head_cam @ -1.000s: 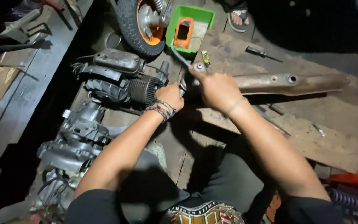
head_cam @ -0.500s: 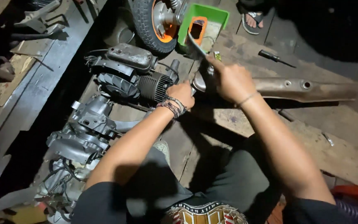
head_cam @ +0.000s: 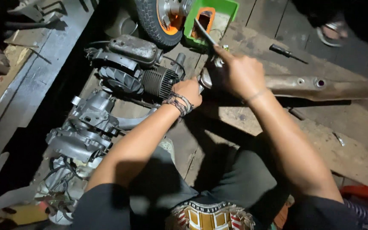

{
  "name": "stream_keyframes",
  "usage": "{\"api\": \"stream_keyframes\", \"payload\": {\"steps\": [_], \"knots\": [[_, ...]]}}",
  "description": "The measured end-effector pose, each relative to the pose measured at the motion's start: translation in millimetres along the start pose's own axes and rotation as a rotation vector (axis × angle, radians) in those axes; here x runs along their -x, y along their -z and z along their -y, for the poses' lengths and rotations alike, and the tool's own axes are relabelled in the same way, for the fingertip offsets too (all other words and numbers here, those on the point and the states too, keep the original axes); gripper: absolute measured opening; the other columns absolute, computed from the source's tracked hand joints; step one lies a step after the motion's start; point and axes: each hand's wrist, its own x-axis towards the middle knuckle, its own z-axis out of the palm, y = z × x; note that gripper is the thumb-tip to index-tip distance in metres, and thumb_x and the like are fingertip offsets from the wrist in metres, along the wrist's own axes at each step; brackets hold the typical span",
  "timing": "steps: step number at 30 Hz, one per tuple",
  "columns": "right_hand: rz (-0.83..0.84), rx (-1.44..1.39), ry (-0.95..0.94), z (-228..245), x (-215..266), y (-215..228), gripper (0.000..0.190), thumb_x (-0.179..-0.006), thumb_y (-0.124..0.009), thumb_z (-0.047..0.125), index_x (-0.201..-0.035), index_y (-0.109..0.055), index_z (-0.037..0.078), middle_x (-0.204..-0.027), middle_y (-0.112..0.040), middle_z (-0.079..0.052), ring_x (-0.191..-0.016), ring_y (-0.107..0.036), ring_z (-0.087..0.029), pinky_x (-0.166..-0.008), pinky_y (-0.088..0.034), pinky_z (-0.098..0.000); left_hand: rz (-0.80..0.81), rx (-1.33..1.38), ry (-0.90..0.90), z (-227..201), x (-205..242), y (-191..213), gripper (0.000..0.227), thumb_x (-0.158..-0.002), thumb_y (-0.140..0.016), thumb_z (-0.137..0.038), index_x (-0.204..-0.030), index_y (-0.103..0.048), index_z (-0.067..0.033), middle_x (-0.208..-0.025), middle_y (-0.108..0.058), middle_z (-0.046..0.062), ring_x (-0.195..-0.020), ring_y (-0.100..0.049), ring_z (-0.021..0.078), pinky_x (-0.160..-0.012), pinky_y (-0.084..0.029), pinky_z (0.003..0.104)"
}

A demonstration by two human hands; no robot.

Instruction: The person is sitting on the floor and using a wrench to tighten a bolt on a small engine. They hold the engine steady with one hand while turning the wrench with the other. The person then removes the wrench and continues to adjust the engine part with their hands.

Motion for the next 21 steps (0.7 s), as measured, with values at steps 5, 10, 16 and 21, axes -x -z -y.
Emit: {"api": "stream_keyframes", "payload": {"steps": [5,10,16,21], "knots": [[0.102,-0.087,-0.023,22,52,50,0.050,-0.098,-0.054,0.021,-0.147,-0.056,0.030,-0.100,-0.075,-0.026,-0.096,-0.072,-0.052,-0.083,-0.058,-0.0631,0.012,-0.010,0.011,-1,-5,-7,0.040,-0.090,-0.057,-0.026,-0.119,-0.058,0.0016,-0.107,-0.073,0.022,-0.106,-0.071,0.0449,-0.091,-0.055,0.059],[0.067,-0.022,0.020,13,19,24,0.052,-0.099,-0.049,0.025,-0.150,-0.050,0.038,-0.093,-0.075,-0.022,-0.093,-0.073,-0.050,-0.081,-0.059,-0.0614,-0.011,-0.018,0.020,1,-11,-8,0.038,-0.089,-0.058,-0.026,-0.118,-0.058,0.0001,-0.106,-0.073,0.021,-0.105,-0.071,0.0452,-0.091,-0.056,0.060],[-0.015,-0.172,-0.042,3,48,49,0.059,-0.096,-0.057,0.014,-0.154,-0.052,0.024,-0.099,-0.073,-0.030,-0.096,-0.069,-0.056,-0.080,-0.056,-0.0662,0.007,-0.009,0.006,2,-9,-9,0.043,-0.088,-0.061,-0.026,-0.120,-0.057,0.0024,-0.110,-0.072,0.024,-0.108,-0.070,0.0461,-0.094,-0.054,0.060],[0.043,-0.034,0.029,17,33,26,0.053,-0.100,-0.050,0.023,-0.151,-0.049,0.035,-0.091,-0.075,-0.022,-0.093,-0.073,-0.048,-0.081,-0.059,-0.0613,-0.003,-0.049,0.034,3,-12,-7,0.044,-0.089,-0.061,-0.029,-0.121,-0.056,0.0002,-0.110,-0.073,0.021,-0.110,-0.070,0.0441,-0.096,-0.053,0.058]]}}
